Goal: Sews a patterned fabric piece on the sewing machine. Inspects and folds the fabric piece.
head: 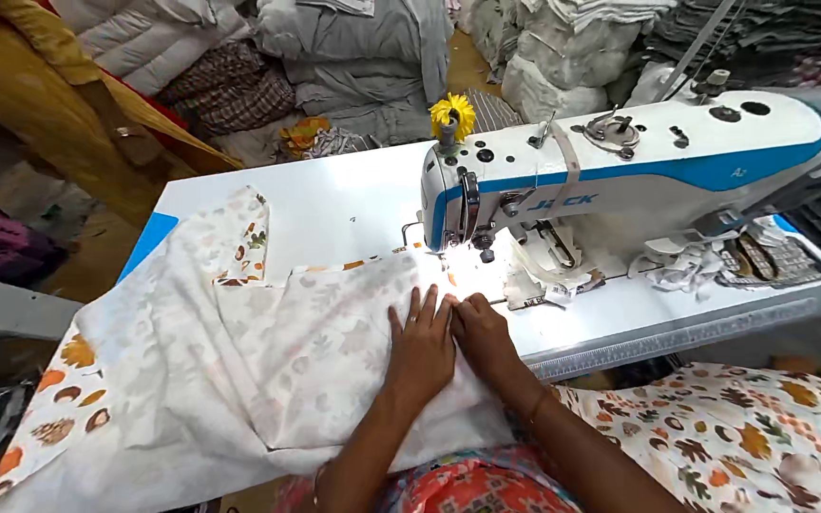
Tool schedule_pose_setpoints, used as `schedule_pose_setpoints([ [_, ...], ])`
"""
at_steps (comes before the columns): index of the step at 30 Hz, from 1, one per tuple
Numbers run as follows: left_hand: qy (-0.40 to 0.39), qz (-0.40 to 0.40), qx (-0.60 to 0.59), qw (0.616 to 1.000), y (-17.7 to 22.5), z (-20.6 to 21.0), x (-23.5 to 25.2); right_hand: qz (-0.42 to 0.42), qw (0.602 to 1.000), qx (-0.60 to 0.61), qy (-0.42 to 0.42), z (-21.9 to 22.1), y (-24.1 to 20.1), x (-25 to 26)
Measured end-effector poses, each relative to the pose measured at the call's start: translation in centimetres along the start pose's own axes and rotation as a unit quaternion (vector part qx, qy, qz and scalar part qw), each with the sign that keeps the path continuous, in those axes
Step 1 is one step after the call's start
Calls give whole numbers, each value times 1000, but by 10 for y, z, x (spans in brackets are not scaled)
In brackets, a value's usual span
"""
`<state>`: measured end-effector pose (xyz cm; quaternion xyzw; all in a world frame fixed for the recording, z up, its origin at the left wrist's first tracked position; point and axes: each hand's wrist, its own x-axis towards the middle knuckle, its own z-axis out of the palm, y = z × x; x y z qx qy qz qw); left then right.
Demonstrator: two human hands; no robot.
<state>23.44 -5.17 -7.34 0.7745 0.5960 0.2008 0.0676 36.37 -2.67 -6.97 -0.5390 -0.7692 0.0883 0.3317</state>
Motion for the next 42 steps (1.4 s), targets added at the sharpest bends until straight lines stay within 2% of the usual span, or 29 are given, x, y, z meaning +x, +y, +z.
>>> schedule_pose_setpoints([
  [2, -28, -35, 13, 999, 13, -7, -11, -13, 1000, -4, 13, 0, 2, -4],
  [4, -9, -6, 14, 1000, -2, -6, -11, -8, 1000, -3, 16, 1, 2, -6],
  [7, 9, 157, -26, 987, -39, -12, 0, -10, 1000, -6, 17, 2, 2, -5],
  [9, -16, 256, -54, 965, -35, -27, 2, -13, 1000, -1, 14, 2, 3, -5],
  [10, -42, 274, -70, 958, -27, -34, 0, -9, 1000, 3, 11, 1, 2, -5],
  [12, -80, 246, -90, 962, -5, -43, -8, -3, 1000, -1, 19, 2, 1, -6],
  [16, -84, 62, -75, 992, 29, -44, -18, 1, 999, -15, 30, 5, 0, -4],
  [18, -84, -19, -79, 993, 36, -43, -16, 1, 999, -14, 31, 5, 1, -4],
  [22, -123, -106, -49, 986, 41, -46, -4, 11, 1000, -15, 17, 2, -1, -3],
  [24, -108, -106, -2, 988, 39, -41, -1, 9, 1000, -14, 19, 3, -1, -3],
  [28, -16, -66, 64, 996, 36, -21, -6, -1, 999, -9, 31, 4, 0, -4],
  [31, 8, -55, 85, 995, 34, -16, -9, -11, 999, -9, 36, 5, 1, -5],
  [34, 31, -41, 68, 996, 21, -8, -7, -11, 1000, -4, 26, 5, 2, -4],
  [38, 59, 42, 23, 997, 3, 3, -10, -14, 1000, 4, 23, 3, 0, -6],
  [42, 33, 35, 25, 999, 9, 1, -21, -24, 999, 3, 39, 1, -2, -12],
])
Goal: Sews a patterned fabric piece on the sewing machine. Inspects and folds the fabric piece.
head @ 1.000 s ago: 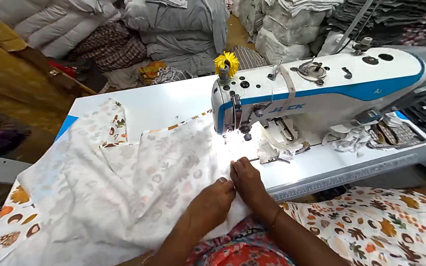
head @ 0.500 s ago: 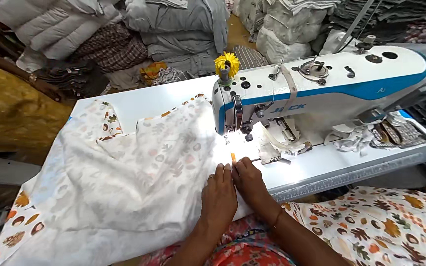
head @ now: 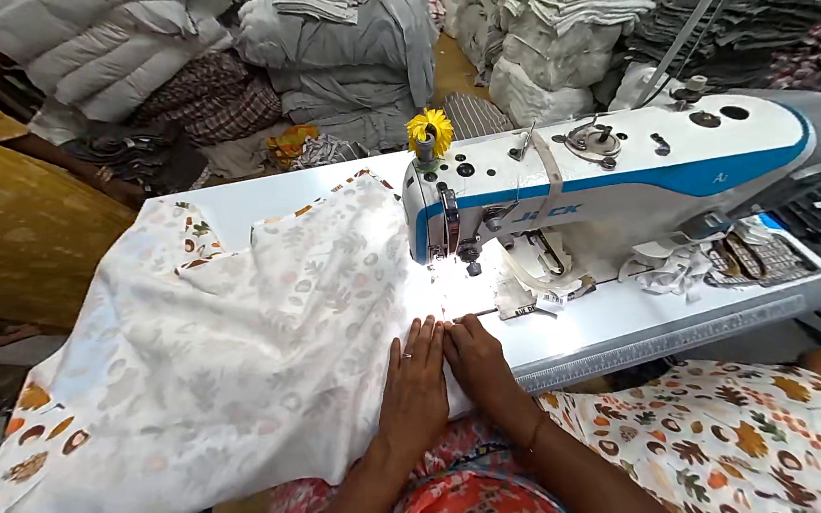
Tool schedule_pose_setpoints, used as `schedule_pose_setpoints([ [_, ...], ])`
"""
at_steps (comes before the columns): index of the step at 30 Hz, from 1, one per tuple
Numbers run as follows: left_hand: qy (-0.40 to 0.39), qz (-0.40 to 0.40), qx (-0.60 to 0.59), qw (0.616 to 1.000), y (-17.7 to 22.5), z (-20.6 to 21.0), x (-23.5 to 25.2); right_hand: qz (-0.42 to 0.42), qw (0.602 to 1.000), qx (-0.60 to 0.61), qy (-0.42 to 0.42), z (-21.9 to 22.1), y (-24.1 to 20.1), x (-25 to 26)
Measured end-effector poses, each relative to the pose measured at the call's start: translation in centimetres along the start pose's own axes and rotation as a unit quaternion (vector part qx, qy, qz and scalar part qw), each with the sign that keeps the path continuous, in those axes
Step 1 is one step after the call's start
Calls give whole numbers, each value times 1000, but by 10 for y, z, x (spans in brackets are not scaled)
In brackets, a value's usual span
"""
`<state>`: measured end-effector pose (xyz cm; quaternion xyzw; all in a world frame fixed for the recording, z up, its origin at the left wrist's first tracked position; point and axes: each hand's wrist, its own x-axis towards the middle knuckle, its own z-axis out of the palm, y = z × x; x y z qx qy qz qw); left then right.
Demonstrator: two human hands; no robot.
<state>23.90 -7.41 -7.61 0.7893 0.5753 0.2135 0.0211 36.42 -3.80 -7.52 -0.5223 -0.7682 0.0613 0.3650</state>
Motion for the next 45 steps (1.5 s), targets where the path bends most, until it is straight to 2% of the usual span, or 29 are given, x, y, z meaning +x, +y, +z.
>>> schedule_pose_setpoints([
  [6, -23, 51, -155, 986, -37, -5, 16, 11, 1000, 7, -7, -3, -2, -1],
  [10, 1, 92, -188, 978, -65, 0, 38, 18, 999, 10, -24, -4, 1, 3],
  [14, -21, 94, -172, 980, -82, -2, 68, 38, 996, 23, -77, -9, 6, 19],
  [17, 40, 184, -145, 971, -87, 3, 75, 58, 981, -15, -186, -25, 9, 38],
  [18, 59, 214, -136, 966, -86, 4, 74, 47, 971, -14, -234, -34, 12, 47],
  [20, 64, 252, -124, 958, -79, 2, 67, -30, 952, 21, -305, -46, 31, 60],
  [21, 63, 263, -120, 955, -74, 3, 62, -100, 947, 39, -304, -47, 44, 63],
  [23, 79, 268, -115, 953, -63, 7, 56, -215, 943, 68, -246, -40, 66, 64],
  [25, 106, 220, -110, 963, -50, 9, 54, -219, 948, 71, -218, -37, 66, 65],
  [28, 109, 52, -181, 976, -40, 5, 60, -118, 963, 58, -235, -34, 53, 67],
  [30, 93, -20, -228, 969, -39, 0, 66, -119, 962, 85, -232, -31, 59, 68],
  [31, 89, -25, -223, 970, -38, 0, 66, -130, 960, 90, -232, -32, 62, 68],
  [34, 109, 41, -108, 987, -33, 11, 61, -183, 961, 53, -199, -28, 63, 65],
  [36, 101, 41, -65, 992, -32, 11, 62, -116, 966, 51, -226, -27, 54, 69],
  [38, 27, -29, -103, 994, -35, -5, 74, -4, 957, 109, -270, -31, 51, 81],
  [39, -40, -78, -119, 989, -36, -17, 84, 41, 950, 140, -276, -31, 53, 85],
  [41, -154, -145, -133, 968, -37, -35, 103, 79, 951, 158, -252, -31, 52, 84],
  [43, -176, -157, -112, 965, -34, -40, 112, 55, 965, 122, -225, -27, 50, 77],
  [45, -142, -130, -63, 979, -25, -33, 104, -12, 981, 61, -185, -19, 49, 67],
])
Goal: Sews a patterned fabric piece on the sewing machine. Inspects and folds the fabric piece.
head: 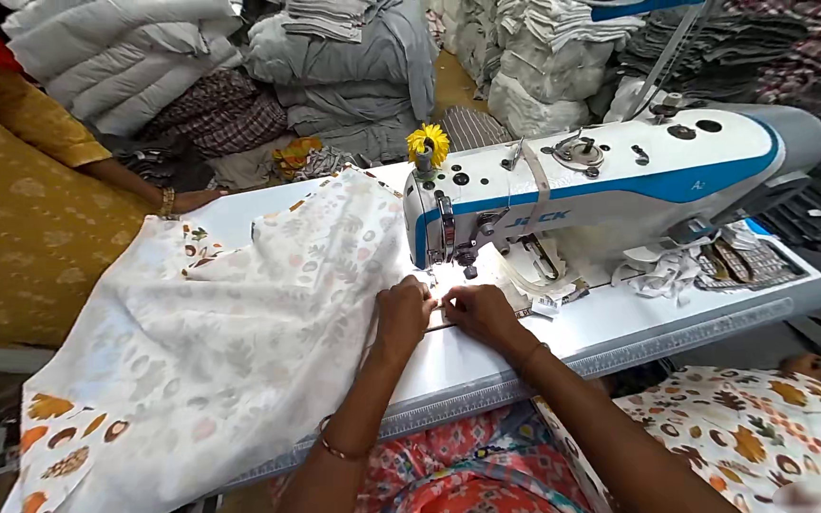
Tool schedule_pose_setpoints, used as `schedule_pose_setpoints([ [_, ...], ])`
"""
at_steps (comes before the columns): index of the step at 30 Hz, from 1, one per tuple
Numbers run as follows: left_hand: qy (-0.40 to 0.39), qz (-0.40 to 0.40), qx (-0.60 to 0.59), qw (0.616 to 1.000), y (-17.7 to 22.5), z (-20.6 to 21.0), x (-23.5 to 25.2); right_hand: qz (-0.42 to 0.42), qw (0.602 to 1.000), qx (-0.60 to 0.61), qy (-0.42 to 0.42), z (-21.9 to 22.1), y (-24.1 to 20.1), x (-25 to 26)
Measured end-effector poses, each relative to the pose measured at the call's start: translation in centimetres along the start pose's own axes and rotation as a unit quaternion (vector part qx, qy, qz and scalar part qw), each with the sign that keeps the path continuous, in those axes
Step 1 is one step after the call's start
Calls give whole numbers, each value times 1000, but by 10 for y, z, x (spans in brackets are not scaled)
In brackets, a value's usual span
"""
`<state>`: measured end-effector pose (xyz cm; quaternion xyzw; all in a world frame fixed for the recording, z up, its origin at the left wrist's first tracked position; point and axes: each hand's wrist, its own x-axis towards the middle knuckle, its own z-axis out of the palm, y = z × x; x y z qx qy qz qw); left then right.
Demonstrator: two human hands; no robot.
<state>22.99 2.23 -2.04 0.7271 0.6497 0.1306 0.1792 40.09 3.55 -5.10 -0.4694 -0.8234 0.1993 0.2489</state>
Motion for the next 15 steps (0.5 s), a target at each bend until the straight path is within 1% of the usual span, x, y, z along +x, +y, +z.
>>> schedule_pose_setpoints([
  [2, 75, 62, 41, 994, 2, 19, -12, -49, 996, -63, 33, 8, -1, -3],
  [3, 113, 91, 54, 988, 0, 28, -16, -55, 994, -81, 38, 10, -2, -3],
  [4, 135, 106, 61, 983, -1, 35, -18, -62, 992, -95, 47, 12, -1, -3],
  [6, 152, 108, 65, 980, -5, 39, -15, -62, 989, -119, 63, 16, 1, -1],
  [9, 144, 69, 60, 985, -2, 31, -8, -32, 988, -145, 41, 16, -1, 0],
  [12, 136, 25, 40, 990, 8, 27, -7, -28, 987, -158, 25, 17, -2, 2],
  [15, 61, -44, -11, 997, 31, 26, -13, -22, 987, -157, 16, 17, -2, 3],
])
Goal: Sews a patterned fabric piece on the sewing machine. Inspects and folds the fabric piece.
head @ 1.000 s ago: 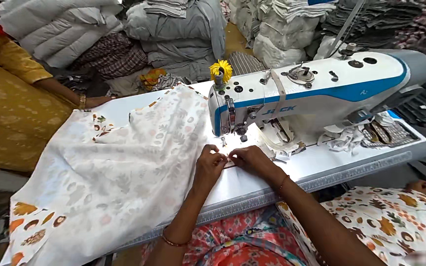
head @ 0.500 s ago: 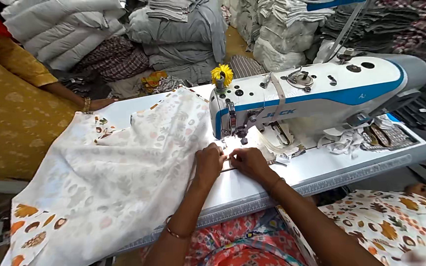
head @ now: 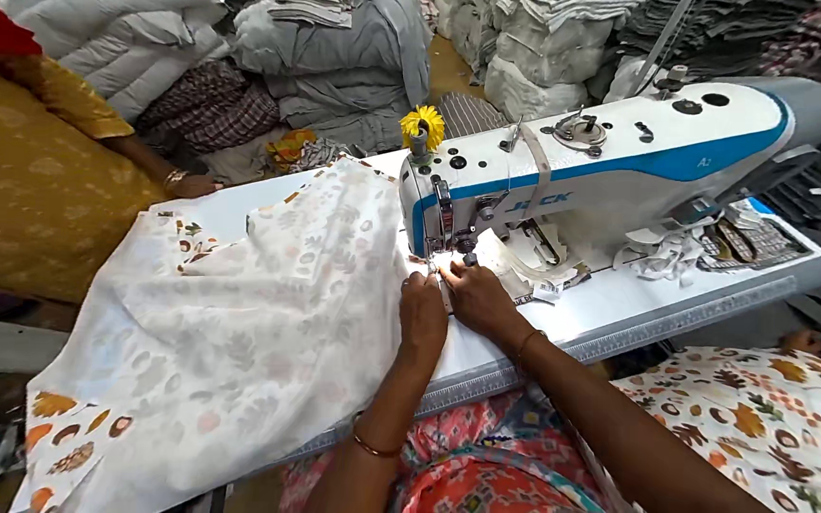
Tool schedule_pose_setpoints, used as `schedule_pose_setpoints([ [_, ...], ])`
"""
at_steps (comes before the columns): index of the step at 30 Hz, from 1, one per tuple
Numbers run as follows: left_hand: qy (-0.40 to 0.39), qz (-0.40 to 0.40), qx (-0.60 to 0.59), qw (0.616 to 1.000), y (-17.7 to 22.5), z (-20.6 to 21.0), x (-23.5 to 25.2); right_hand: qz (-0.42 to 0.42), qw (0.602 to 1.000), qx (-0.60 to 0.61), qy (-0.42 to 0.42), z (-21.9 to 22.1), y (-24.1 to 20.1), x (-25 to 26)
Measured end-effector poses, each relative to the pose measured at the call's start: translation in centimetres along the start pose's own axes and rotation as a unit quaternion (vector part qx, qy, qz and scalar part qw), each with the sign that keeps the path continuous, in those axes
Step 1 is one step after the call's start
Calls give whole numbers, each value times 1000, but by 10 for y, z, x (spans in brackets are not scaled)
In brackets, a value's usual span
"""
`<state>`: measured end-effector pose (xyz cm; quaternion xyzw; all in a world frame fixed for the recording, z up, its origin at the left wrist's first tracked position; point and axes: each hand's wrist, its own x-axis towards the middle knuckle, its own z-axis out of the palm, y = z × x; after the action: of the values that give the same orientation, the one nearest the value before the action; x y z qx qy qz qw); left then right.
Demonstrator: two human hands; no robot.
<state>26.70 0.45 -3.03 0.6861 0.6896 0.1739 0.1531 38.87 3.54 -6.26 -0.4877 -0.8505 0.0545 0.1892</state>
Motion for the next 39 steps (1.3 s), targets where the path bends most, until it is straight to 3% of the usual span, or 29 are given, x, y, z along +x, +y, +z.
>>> schedule_pose_setpoints([
  [2, -29, -28, -6, 999, 13, 2, -4, -6, 1000, 3, 8, 1, 2, 0],
  [11, -6, -23, -33, 999, 17, 7, 1, 10, 999, 11, 43, 7, 4, 3],
  [14, -99, -1, -124, 987, 4, -19, -1, 32, 998, -4, 58, 5, -6, 0],
  [17, -188, 125, -186, 956, -57, -93, -10, 50, 998, 6, 49, -2, -24, -17],
  [19, -183, 157, -29, 970, -115, -147, -17, 51, 996, 13, 77, 9, -29, -33],
  [21, -247, 74, 118, 959, -168, -163, -11, 67, 994, 19, 82, 13, -31, -39],
  [23, -298, 4, 148, 943, -202, -141, 6, 80, 994, 30, 72, 11, -32, -39],
  [24, -281, -12, 141, 949, -208, -130, 15, 83, 993, 44, 72, 10, -31, -38],
  [27, -76, -108, 118, 984, -166, -91, 34, 103, 982, 120, 101, 5, -28, -38],
  [29, -3, -235, 106, 966, -118, -63, 46, 133, 971, 169, 103, 0, -31, -40],
  [32, -28, -338, 83, 937, -58, -53, 57, 179, 962, 204, 13, -6, -59, -42],
  [34, -77, -325, 74, 940, -36, -57, 49, 166, 967, 189, -45, -7, -77, -47],
  [35, -86, -296, 77, 948, -33, -60, 39, 144, 974, 175, -6, -6, -75, -51],
  [37, -91, -236, 80, 964, -45, -71, 1, 124, 974, 184, 54, -28, -43, -56],
  [38, -129, -229, 95, 960, -54, -83, -24, 114, 972, 202, 31, -51, -18, -62],
  [39, -195, -228, 113, 947, -62, -100, -51, 100, 963, 241, -61, -78, 7, -71],
])
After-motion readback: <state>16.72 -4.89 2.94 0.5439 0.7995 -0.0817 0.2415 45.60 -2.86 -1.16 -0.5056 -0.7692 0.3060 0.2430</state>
